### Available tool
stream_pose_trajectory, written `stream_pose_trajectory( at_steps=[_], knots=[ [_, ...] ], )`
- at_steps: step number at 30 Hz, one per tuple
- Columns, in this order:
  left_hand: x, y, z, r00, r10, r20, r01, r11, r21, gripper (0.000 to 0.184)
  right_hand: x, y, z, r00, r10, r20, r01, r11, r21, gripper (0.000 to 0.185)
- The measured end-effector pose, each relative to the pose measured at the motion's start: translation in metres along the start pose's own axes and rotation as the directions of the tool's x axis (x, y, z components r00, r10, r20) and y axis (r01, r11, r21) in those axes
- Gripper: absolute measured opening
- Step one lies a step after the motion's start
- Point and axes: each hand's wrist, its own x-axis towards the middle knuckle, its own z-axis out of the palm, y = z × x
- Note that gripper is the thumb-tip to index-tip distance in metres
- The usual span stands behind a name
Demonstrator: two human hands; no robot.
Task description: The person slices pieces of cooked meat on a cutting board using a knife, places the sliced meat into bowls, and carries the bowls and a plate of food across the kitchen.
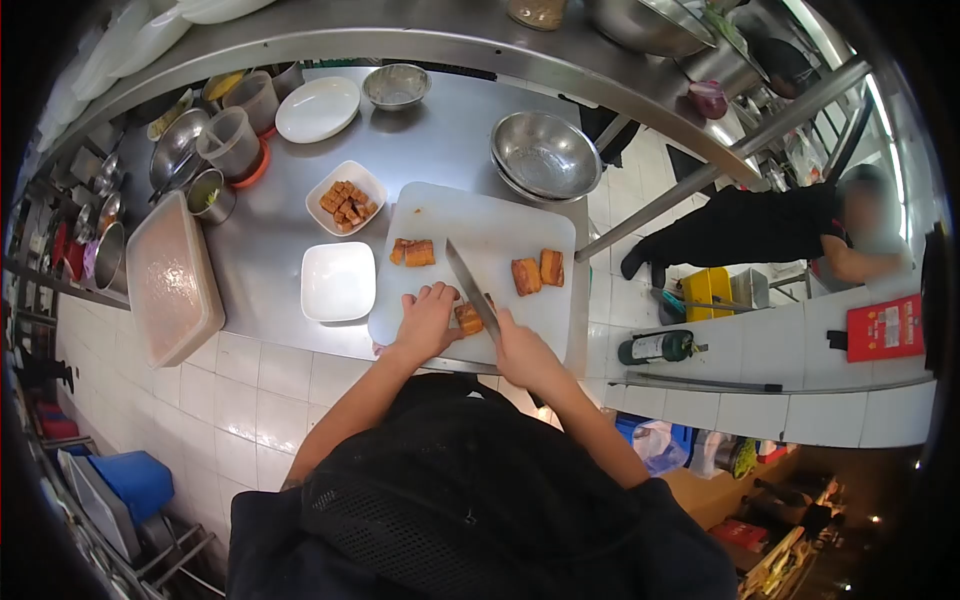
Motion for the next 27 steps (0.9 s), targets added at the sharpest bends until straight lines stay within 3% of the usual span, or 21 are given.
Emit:
stream_pose_trajectory(
  at_steps=[4,7,9,13,16,18,22,27],
  knots=[
    [0.006,0.001,0.003,0.996,-0.026,0.081,0.025,0.999,0.02,0.057,-0.039,-0.006,-0.001,0.981,0.092,0.17,-0.077,0.993,-0.092,0.03],
    [0.008,0.0,0.008,0.995,-0.043,0.095,0.042,0.999,0.015,0.051,-0.015,0.009,0.044,0.996,0.055,0.076,-0.052,0.998,-0.035,0.03],
    [0.011,-0.003,0.012,0.996,-0.049,0.078,0.049,0.999,0.001,0.046,0.022,0.017,0.072,0.995,0.055,-0.081,-0.051,0.998,0.048,0.029],
    [0.01,-0.001,0.011,0.994,-0.028,0.105,0.029,1.0,-0.003,0.044,0.053,0.019,0.064,0.99,0.005,-0.141,0.013,0.992,0.123,0.033],
    [0.011,0.0,0.007,0.991,-0.064,0.116,0.068,0.997,-0.034,0.046,0.039,0.015,0.032,0.99,-0.033,-0.139,0.045,0.996,0.082,0.034],
    [0.009,0.002,0.01,0.997,-0.074,0.028,0.077,0.992,-0.101,0.05,0.005,0.003,-0.001,0.994,0.029,-0.109,-0.024,0.998,0.05,0.027],
    [0.024,0.017,0.007,1.0,-0.028,0.007,0.029,0.992,-0.121,0.053,-0.027,0.003,-0.017,0.993,0.107,-0.045,-0.109,0.993,-0.047,0.034],
    [0.035,0.021,0.029,1.0,-0.016,0.021,0.015,0.999,0.05,0.052,-0.028,0.021,-0.001,0.989,0.128,0.072,-0.116,0.982,-0.152,0.042]
  ],
)
